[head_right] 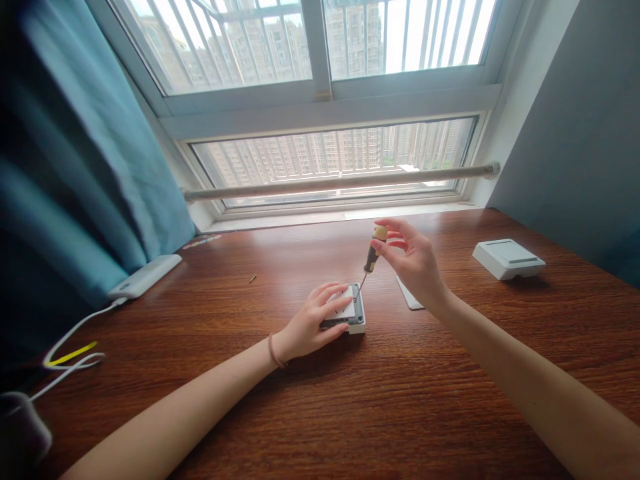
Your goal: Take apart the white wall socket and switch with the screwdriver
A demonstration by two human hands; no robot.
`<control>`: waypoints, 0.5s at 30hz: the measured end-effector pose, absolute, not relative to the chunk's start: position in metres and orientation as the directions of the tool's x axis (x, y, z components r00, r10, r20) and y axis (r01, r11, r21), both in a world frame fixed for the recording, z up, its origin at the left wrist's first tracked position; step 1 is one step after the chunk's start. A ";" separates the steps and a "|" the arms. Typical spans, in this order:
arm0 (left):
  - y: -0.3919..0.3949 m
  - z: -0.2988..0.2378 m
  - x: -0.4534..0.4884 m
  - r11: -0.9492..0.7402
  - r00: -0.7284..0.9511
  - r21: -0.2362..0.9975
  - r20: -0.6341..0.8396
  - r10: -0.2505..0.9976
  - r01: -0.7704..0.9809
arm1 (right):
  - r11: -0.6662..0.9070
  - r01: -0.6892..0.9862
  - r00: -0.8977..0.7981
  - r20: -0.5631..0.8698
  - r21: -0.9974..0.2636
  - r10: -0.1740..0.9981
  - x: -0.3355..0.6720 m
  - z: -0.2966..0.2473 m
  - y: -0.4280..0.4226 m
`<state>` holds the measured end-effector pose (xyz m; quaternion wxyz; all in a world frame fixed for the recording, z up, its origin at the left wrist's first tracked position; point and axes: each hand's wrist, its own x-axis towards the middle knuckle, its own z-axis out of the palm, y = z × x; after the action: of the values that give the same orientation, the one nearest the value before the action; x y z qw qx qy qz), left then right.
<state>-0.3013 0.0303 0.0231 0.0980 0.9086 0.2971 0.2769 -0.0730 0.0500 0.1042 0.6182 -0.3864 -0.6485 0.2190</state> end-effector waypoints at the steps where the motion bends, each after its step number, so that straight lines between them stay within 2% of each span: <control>1: 0.030 0.023 -0.301 -0.804 0.669 0.344 0.445 0.595 0.485 | 0.596 0.262 0.091 0.634 -0.759 0.768 -0.072 0.103 0.052; 3: 0.030 0.023 -0.301 -0.803 0.671 0.345 0.443 0.595 0.485 | 0.580 0.275 0.123 0.626 -0.767 0.770 -0.070 0.100 0.056; 10: 0.031 0.023 -0.301 -0.806 0.672 0.344 0.445 0.592 0.482 | 0.538 0.053 0.073 0.541 -0.841 0.838 -0.073 0.103 0.053; 15: 0.031 0.023 -0.301 -0.805 0.672 0.352 0.444 0.593 0.478 | 0.571 0.154 0.117 0.589 -0.806 0.800 -0.072 0.101 0.055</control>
<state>-0.3007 0.0305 0.0233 0.1033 0.9084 0.2947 0.2779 -0.0718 0.0554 0.1010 0.6387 -0.3880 -0.6144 0.2530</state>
